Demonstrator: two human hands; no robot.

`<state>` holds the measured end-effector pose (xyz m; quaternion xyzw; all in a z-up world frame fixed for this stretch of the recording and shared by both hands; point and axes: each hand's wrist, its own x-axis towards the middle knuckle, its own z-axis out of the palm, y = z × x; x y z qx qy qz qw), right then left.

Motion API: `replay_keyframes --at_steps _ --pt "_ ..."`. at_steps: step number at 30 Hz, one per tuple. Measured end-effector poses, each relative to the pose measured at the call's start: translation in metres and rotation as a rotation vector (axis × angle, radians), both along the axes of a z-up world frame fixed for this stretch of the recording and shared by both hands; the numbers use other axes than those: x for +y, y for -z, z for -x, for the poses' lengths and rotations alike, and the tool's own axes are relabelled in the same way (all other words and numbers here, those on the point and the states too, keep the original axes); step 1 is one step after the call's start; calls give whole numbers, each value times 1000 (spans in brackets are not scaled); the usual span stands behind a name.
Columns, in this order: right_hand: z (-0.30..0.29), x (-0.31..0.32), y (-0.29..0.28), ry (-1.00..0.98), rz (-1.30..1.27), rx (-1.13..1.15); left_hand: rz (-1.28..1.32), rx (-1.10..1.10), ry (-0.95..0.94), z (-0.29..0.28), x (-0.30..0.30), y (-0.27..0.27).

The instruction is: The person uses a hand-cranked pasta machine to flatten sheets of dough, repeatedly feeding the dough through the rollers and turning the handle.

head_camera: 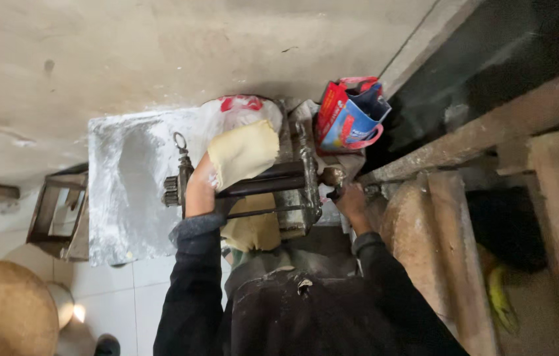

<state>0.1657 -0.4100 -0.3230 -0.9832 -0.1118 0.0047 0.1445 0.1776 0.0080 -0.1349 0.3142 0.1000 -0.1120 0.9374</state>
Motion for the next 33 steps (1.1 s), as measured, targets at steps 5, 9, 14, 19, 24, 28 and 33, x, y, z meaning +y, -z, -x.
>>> replay_keyframes --at_steps 5,9,14,19,24,28,33 --pt "62 -16 -27 -109 56 -167 -98 -11 -12 -1 12 9" --pt "114 -31 -80 -24 87 -215 -156 -3 26 5 15 25" --pt "113 -22 -163 -22 55 -522 -232 -39 105 0 11 47" --pt "86 -13 -222 -141 -4 -560 -466 -155 194 6 11 63" --pt "31 -22 -237 -271 103 -688 -894 -431 424 80 14 55" --pt "-8 -18 -254 -337 98 -592 -1039 -595 612 137 17 33" --pt "-31 3 -300 -342 141 -360 -980 -252 639 191 37 27"
